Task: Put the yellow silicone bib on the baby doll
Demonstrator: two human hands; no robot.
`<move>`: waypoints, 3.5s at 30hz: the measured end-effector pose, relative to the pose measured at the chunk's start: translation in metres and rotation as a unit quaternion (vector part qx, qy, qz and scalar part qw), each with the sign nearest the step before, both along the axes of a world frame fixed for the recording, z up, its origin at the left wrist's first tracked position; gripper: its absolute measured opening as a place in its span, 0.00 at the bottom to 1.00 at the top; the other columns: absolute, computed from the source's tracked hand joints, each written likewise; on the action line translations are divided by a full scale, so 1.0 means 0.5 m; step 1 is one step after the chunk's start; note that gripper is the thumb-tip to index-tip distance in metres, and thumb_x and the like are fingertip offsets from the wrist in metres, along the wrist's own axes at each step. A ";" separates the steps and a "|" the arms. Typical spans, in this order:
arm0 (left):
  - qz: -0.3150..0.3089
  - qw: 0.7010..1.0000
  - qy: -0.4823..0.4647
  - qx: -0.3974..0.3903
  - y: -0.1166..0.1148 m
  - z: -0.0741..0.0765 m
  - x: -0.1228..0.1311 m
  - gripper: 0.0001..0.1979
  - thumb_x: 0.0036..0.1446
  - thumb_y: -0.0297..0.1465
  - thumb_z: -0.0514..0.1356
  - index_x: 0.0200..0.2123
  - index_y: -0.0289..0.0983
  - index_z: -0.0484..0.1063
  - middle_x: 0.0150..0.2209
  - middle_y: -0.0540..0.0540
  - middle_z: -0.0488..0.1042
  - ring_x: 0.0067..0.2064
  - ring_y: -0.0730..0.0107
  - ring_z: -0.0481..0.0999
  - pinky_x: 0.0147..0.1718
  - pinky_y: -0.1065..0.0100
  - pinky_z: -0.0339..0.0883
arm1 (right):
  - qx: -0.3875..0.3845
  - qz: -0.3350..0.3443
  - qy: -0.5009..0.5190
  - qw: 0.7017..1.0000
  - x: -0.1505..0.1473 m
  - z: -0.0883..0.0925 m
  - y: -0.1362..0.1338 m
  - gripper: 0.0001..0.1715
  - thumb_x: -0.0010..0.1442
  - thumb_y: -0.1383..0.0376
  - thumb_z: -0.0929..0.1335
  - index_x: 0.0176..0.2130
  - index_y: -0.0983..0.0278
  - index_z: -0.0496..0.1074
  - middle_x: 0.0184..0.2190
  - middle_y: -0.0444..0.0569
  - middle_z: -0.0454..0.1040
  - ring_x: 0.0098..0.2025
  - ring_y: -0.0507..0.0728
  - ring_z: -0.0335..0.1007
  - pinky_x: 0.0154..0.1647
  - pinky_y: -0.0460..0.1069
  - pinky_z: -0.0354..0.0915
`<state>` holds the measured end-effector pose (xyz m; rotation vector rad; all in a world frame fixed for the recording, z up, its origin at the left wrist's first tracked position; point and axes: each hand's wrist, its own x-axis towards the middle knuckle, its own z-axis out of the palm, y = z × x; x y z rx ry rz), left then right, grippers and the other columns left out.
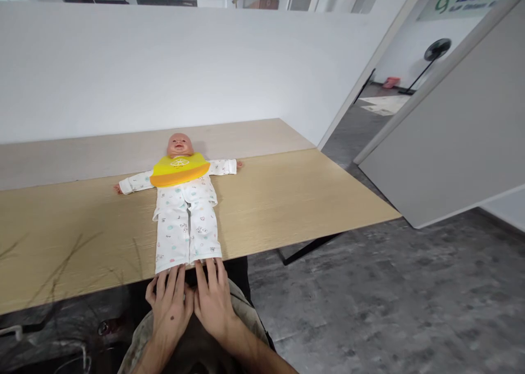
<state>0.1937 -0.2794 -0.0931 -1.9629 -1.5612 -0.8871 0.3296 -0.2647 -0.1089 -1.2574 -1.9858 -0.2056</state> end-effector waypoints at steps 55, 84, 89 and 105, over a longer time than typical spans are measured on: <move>-0.056 0.997 0.043 0.021 0.045 0.003 -0.019 0.17 0.62 0.21 0.55 0.54 0.30 0.70 0.51 0.31 0.70 0.52 0.49 0.72 0.47 0.53 0.74 | 0.021 0.064 0.027 0.997 -0.006 0.060 0.025 0.30 0.60 0.76 0.60 0.59 0.74 0.71 0.55 0.64 0.72 0.65 0.73 0.64 0.65 0.67 0.69; -0.119 0.993 0.007 0.025 0.014 -0.015 -0.022 0.32 0.60 0.19 0.54 0.67 0.36 0.62 0.62 0.32 0.70 0.66 0.49 0.68 0.57 0.50 0.72 | -0.021 0.080 0.014 0.996 0.008 0.012 0.003 0.37 0.57 0.74 0.64 0.65 0.73 0.66 0.69 0.68 0.55 0.74 0.75 0.47 0.64 0.70 0.68; -0.204 0.977 -0.049 0.030 -0.019 0.019 -0.023 0.31 0.58 0.17 0.56 0.64 0.40 0.67 0.61 0.36 0.72 0.61 0.54 0.74 0.54 0.55 0.77 | 0.048 0.136 0.057 0.988 0.027 0.035 -0.030 0.32 0.57 0.74 0.62 0.61 0.73 0.67 0.68 0.67 0.55 0.73 0.71 0.48 0.62 0.65 0.70; -0.014 0.992 -0.115 -0.040 0.246 0.183 -0.197 0.14 0.62 0.28 0.57 0.49 0.37 0.75 0.52 0.38 0.75 0.52 0.55 0.76 0.54 0.54 0.71 | -0.087 0.031 0.097 0.991 0.131 0.175 0.289 0.22 0.67 0.65 0.63 0.59 0.68 0.69 0.57 0.60 0.71 0.59 0.63 0.68 0.61 0.58 0.68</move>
